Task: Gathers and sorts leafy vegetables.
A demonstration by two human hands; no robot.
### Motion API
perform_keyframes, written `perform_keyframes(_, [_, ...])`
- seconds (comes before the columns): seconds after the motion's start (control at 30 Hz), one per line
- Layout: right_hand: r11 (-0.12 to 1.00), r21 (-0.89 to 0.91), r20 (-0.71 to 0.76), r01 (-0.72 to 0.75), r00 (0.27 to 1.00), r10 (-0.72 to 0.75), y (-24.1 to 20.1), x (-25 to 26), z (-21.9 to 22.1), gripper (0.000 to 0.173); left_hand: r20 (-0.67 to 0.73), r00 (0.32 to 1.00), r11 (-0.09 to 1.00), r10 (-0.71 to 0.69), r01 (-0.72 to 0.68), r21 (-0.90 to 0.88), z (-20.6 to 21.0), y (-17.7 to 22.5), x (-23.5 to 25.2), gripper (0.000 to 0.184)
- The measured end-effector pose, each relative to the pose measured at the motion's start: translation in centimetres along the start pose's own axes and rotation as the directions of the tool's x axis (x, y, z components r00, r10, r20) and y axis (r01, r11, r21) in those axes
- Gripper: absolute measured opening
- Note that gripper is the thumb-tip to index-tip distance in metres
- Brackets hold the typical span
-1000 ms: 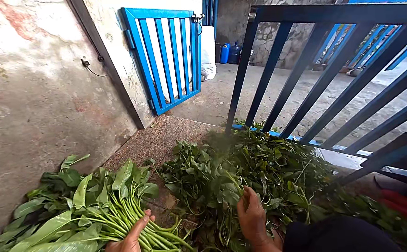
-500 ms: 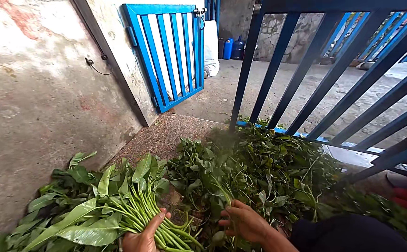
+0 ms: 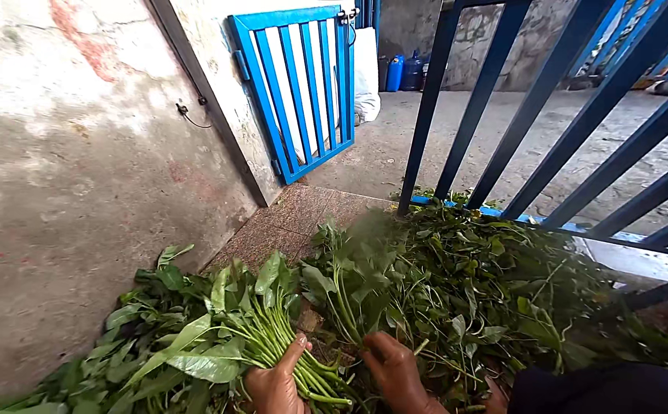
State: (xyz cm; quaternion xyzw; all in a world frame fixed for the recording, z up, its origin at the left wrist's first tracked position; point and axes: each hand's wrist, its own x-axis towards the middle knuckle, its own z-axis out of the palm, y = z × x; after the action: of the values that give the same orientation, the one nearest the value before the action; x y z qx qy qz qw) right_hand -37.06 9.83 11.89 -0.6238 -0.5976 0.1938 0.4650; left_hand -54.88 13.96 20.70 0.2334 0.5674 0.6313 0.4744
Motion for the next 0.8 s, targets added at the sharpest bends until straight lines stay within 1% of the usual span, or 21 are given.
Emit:
perform_keyframes(0.07, [0.997, -0.008, -0.013, 0.071, 0.997, -0.071, -0.5, -1.1, 1.0, 0.013, 0.039, 0.999, 1.0, -0.014, 0.014, 0.001, 0.1, -0.6, 0.0, 0.035])
perform_keyframes(0.13, [0.993, -0.015, 0.013, 0.118, 0.993, -0.118, -0.9, -2.1, 1.6, 0.013, 0.066, 0.997, 0.999, -0.046, 0.045, 0.025, 0.1, -1.1, 0.1, 0.033])
perform_keyframes(0.27, [0.985, -0.011, 0.065, 0.173, 0.983, -0.172, -1.3, -3.0, 2.0, 0.012, 0.072, 0.991, 0.991, -0.113, 0.107, 0.081, -0.4, -1.5, 0.6, 0.04])
perform_keyframes(0.33, [0.985, 0.01, 0.084, 0.173, 0.981, -0.173, -1.3, -3.0, 2.0, 0.012, 0.075, 0.991, 0.992, -0.112, 0.107, 0.07, -0.5, -1.4, 0.7, 0.04])
perform_keyframes(0.43, [0.981, 0.069, 0.139, 0.179, 0.973, -0.187, -1.1, -2.9, 1.8, 0.011, 0.123, 0.987, 0.994, -0.105, 0.099, 0.05, -1.0, -0.8, 0.9, 0.045])
perform_keyframes(0.5, [0.98, 0.108, 0.178, 0.169, 0.966, -0.186, -0.9, -2.8, 1.7, 0.011, 0.15, 0.985, 0.995, -0.091, 0.082, 0.065, -1.3, -0.7, 1.1, 0.049])
perform_keyframes(0.57, [0.976, 0.144, 0.22, 0.166, 0.956, -0.195, -0.9, -2.5, 1.5, 0.011, 0.181, 0.979, 0.993, -0.092, 0.077, 0.086, -1.5, -0.5, 1.2, 0.048])
perform_keyframes(0.67, [0.97, 0.196, 0.327, 0.146, 0.923, -0.205, -1.2, -2.0, 0.7, 0.012, 0.282, 0.951, 0.992, -0.126, 0.112, 0.064, -1.9, -0.3, 1.2, 0.044])
perform_keyframes(0.73, [0.962, 0.244, 0.38, 0.123, 0.9, -0.211, -1.3, -1.8, 0.4, 0.014, 0.323, 0.936, 0.99, -0.142, 0.138, 0.035, -2.1, -0.2, 1.2, 0.047])
perform_keyframes(0.8, [0.952, 0.298, 0.446, 0.068, 0.872, -0.202, -1.5, -1.6, 0.0, 0.015, 0.336, 0.932, 0.99, -0.138, 0.139, 0.022, -2.2, -0.1, 1.2, 0.053])
